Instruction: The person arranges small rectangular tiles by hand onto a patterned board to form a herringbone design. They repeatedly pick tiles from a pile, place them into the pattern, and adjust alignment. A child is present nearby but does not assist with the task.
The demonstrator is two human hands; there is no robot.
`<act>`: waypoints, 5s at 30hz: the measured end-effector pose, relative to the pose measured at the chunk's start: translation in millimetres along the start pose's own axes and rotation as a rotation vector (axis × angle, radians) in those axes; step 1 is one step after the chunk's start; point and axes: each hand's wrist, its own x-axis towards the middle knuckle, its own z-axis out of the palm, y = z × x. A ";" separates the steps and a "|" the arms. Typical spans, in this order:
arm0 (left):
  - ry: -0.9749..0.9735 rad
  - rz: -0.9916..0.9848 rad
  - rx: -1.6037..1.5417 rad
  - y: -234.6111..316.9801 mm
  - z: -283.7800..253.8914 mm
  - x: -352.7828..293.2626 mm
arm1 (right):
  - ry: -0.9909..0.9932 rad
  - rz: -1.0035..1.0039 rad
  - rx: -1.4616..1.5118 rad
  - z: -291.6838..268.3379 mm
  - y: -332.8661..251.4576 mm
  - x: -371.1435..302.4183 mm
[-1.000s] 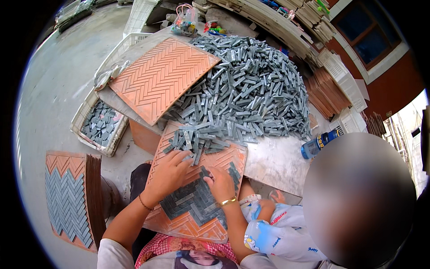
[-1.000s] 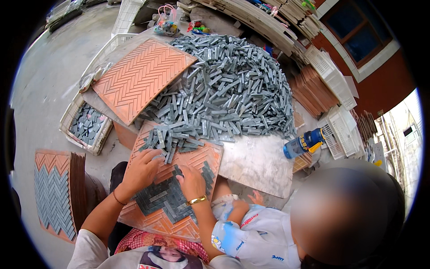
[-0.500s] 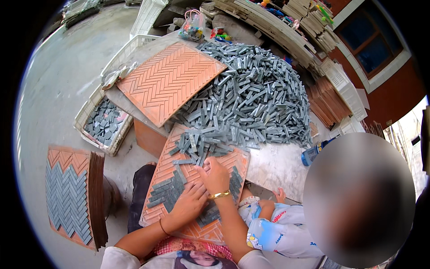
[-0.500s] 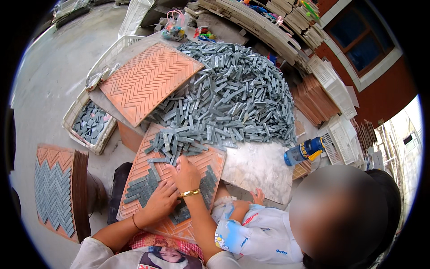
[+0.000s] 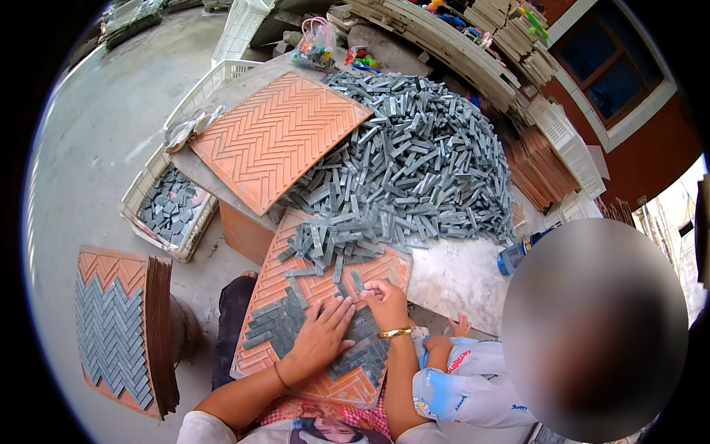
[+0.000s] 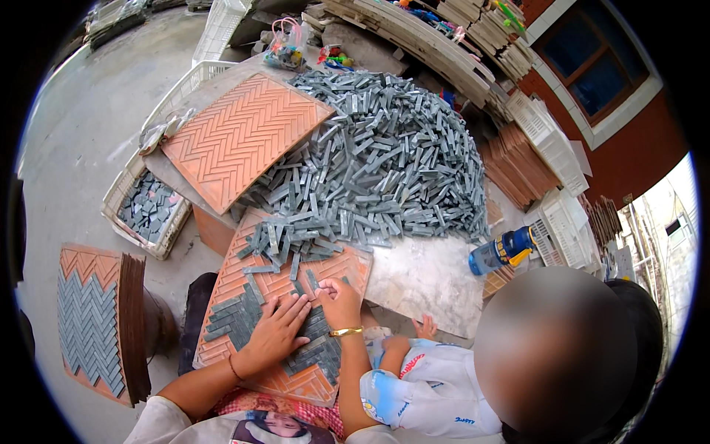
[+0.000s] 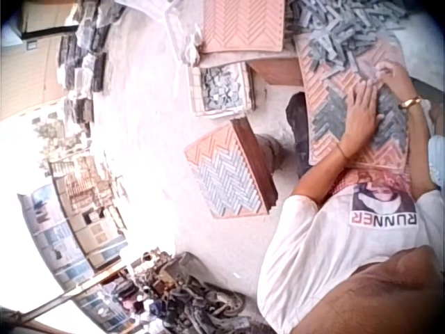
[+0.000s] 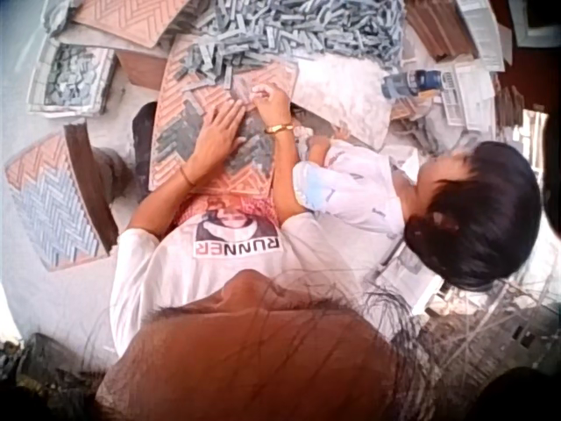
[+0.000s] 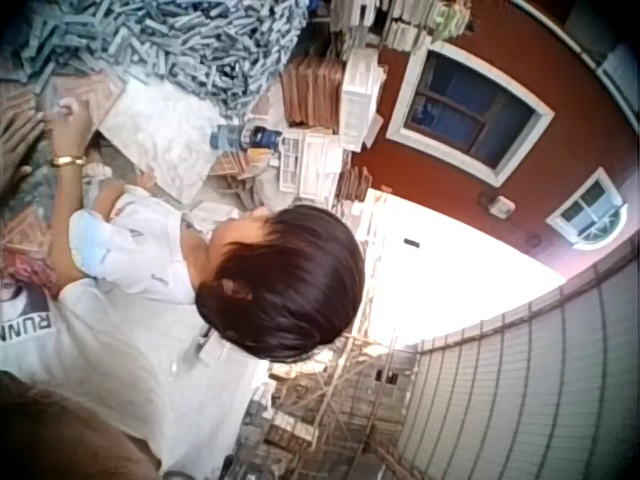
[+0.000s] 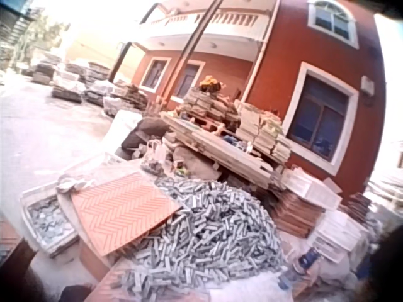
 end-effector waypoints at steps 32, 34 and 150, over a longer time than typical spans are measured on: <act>0.021 0.005 0.002 -2.7 5.5 -0.4 | 0.037 -0.282 -0.423 11.3 -10.3 -3.3; 0.028 -0.002 -0.010 -2.4 7.1 2.2 | 0.046 -0.242 -0.425 12.2 -9.0 -0.3; 0.048 0.006 0.043 -22.2 -0.7 26.3 | 0.119 -0.143 -0.261 -17.9 -8.3 -18.4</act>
